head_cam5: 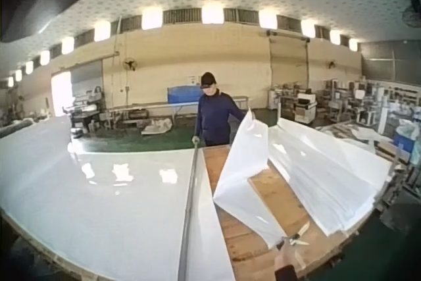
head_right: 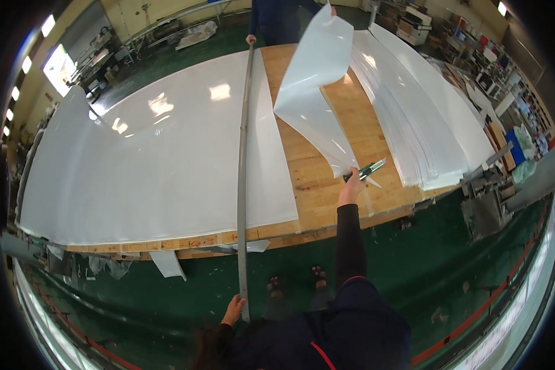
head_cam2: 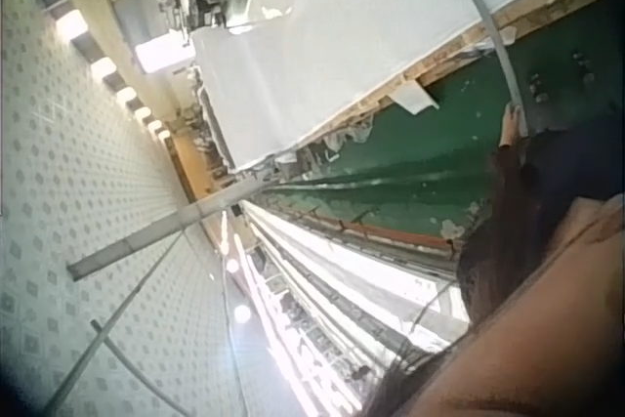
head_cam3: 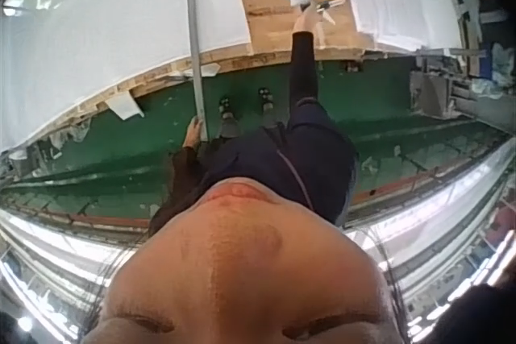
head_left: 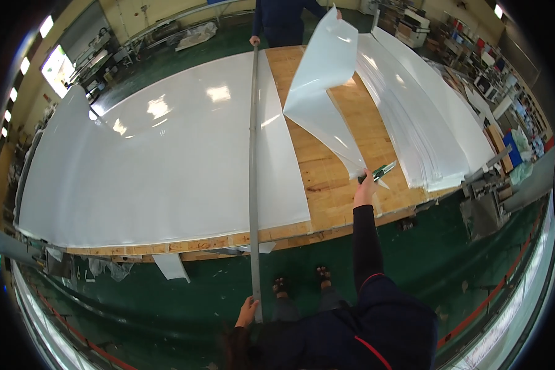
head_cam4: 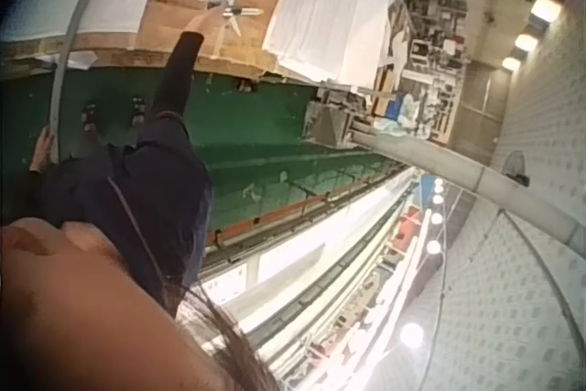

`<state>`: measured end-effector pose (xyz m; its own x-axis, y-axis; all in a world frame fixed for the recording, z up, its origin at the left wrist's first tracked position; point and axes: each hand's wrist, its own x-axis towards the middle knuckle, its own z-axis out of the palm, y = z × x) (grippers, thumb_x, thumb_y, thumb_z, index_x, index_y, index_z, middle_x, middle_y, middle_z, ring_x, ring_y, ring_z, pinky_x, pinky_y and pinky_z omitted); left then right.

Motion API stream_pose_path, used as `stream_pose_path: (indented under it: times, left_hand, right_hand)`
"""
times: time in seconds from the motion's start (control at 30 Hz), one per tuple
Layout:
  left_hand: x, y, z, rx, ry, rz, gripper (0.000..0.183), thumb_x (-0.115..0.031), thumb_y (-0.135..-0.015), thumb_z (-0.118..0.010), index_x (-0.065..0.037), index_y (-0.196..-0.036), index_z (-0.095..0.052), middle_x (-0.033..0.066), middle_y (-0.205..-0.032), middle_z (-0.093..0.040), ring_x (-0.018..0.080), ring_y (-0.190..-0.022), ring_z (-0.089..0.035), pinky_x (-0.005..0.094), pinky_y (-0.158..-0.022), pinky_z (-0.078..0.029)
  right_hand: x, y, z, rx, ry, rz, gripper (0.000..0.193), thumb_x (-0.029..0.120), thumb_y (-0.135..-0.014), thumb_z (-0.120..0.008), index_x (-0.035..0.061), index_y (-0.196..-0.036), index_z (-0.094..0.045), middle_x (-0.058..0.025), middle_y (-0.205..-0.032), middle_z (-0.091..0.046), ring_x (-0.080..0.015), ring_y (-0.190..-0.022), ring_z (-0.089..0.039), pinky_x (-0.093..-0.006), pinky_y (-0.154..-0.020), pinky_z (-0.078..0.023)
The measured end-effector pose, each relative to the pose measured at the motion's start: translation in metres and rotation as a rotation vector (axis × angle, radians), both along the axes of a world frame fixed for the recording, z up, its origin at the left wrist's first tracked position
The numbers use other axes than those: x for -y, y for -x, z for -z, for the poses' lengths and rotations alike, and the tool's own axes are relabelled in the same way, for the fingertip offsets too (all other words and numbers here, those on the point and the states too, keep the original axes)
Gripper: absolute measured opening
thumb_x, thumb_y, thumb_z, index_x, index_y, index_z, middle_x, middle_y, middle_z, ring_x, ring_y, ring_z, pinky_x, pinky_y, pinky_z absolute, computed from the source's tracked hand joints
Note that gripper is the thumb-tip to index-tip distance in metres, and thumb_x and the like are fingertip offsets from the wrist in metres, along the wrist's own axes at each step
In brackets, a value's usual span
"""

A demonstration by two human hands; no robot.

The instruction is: Cutting large white sheets of material on a table using a utility knife and a metal straight edge.

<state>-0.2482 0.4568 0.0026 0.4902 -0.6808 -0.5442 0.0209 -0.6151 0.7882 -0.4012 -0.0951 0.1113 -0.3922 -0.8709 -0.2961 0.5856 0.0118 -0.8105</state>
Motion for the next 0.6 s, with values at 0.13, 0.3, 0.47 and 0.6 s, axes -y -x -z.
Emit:
stream_pose_path:
  times: [0.13, 0.3, 0.47, 0.6]
  left_hand:
    - [-0.006, 0.007, 0.018, 0.142, -0.021, -0.112, 0.047, -0.031, -0.088, -0.053, 0.003, -0.119, -0.044, 0.0208, -0.107, -0.057, 0.0282, -0.099, -0.057, 0.0343, -0.082, -0.044]
    - [-0.003, 0.022, 0.014, 0.092, 0.004, -0.223, 0.045, -0.031, -0.088, -0.052, 0.004, -0.116, -0.048, 0.0199, -0.107, -0.057, 0.0289, -0.097, -0.057, 0.0343, -0.080, -0.044]
    - [0.004, 0.034, 0.012, 0.180, 0.004, -0.330, 0.040, -0.027, -0.088, -0.051, 0.003, -0.114, -0.050, 0.0161, -0.100, -0.060, 0.0242, -0.090, -0.058, 0.0316, -0.076, -0.044]
    - [0.014, 0.043, 0.000, 0.171, -0.031, -0.368, 0.042, -0.028, -0.087, -0.054, 0.004, -0.114, -0.051, 0.0117, -0.098, -0.061, 0.0194, -0.088, -0.057, 0.0298, -0.076, -0.043]
  right_hand:
    - [0.038, 0.002, -0.034, 0.047, 0.051, -0.068, 0.025, 0.006, -0.070, -0.065, 0.0052, -0.088, -0.047, -0.0013, -0.072, -0.048, -0.0108, -0.062, -0.047, -0.0259, -0.052, -0.039]
    - [0.080, 0.031, -0.044, 0.161, 0.162, -0.071, 0.020, 0.010, -0.073, -0.063, 0.0057, -0.081, -0.045, -0.0018, -0.077, -0.048, -0.0107, -0.067, -0.048, -0.0254, -0.056, -0.040]
    - [0.114, 0.137, -0.064, 0.144, 0.134, -0.040, 0.018, 0.014, -0.070, -0.066, 0.0070, -0.074, -0.050, 0.0009, -0.068, -0.047, -0.0092, -0.062, -0.046, -0.0239, -0.052, -0.037]
    - [0.096, 0.170, -0.041, -0.202, 0.180, -0.193, 0.017, 0.010, -0.071, -0.065, 0.0062, -0.077, -0.049, 0.0008, -0.066, -0.048, -0.0094, -0.057, -0.046, -0.0232, -0.050, -0.037]
